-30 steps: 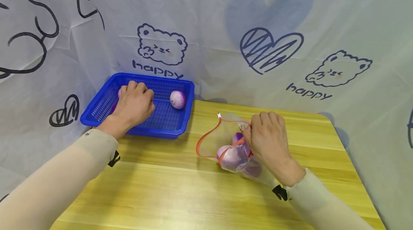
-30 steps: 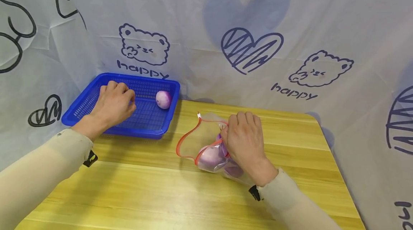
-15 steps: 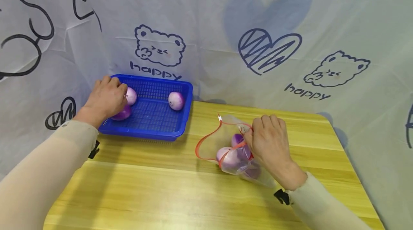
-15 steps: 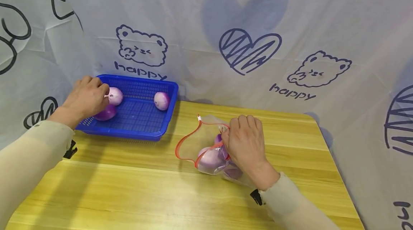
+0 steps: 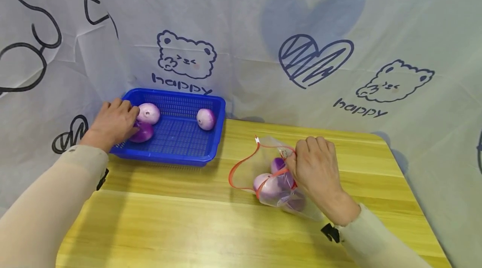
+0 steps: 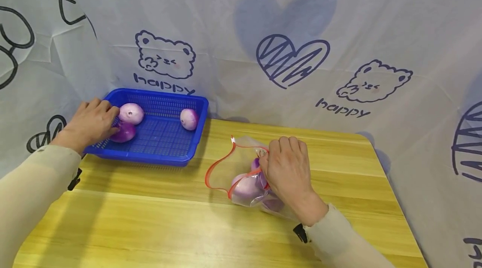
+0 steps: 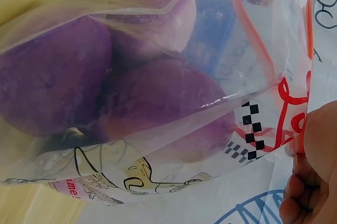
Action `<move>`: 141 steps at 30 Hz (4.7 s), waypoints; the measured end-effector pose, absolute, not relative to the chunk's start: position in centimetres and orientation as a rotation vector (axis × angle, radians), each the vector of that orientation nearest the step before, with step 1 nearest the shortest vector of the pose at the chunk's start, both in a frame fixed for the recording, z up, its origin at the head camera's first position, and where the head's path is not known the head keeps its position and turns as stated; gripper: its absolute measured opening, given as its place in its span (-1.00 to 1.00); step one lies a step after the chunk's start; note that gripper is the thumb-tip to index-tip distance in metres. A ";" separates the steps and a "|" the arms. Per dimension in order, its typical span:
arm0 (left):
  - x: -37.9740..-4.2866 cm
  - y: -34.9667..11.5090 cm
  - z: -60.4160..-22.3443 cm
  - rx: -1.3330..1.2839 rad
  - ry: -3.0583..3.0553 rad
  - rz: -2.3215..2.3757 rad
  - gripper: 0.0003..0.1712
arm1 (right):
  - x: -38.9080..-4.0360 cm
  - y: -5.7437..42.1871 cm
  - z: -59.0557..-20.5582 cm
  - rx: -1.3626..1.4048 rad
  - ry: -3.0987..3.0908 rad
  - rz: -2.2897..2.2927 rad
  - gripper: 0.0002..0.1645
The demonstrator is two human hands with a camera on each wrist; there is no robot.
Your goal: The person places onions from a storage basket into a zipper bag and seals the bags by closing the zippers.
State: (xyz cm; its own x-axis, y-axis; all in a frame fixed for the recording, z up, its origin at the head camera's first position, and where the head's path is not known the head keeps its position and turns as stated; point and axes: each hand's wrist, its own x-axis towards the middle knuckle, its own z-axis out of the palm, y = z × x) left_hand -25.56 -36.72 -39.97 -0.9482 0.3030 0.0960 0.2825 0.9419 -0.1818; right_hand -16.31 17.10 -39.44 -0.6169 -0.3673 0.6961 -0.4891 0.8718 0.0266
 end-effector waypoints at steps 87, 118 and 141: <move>-27.8 -33.3 -43.7 -0.613 -2.804 0.548 0.05 | -16.0 17.3 -40.2 0.614 -2.310 0.244 -0.68; -25.1 -31.5 -41.0 -0.478 -2.490 0.169 0.04 | -16.0 17.2 -39.5 0.616 -2.266 0.295 -0.71; -22.2 -25.4 -39.9 -0.561 -2.342 -0.093 0.03 | -16.4 17.1 -38.4 0.626 -2.290 0.282 -0.71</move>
State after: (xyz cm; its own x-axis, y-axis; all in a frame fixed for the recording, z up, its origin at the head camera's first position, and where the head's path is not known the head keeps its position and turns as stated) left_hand -22.18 -25.42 -39.93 -0.6494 0.3686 0.6652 0.4200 0.9030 -0.0903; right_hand -16.41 17.06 -38.38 -0.6122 -0.3535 0.7073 -0.5145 0.8573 -0.0168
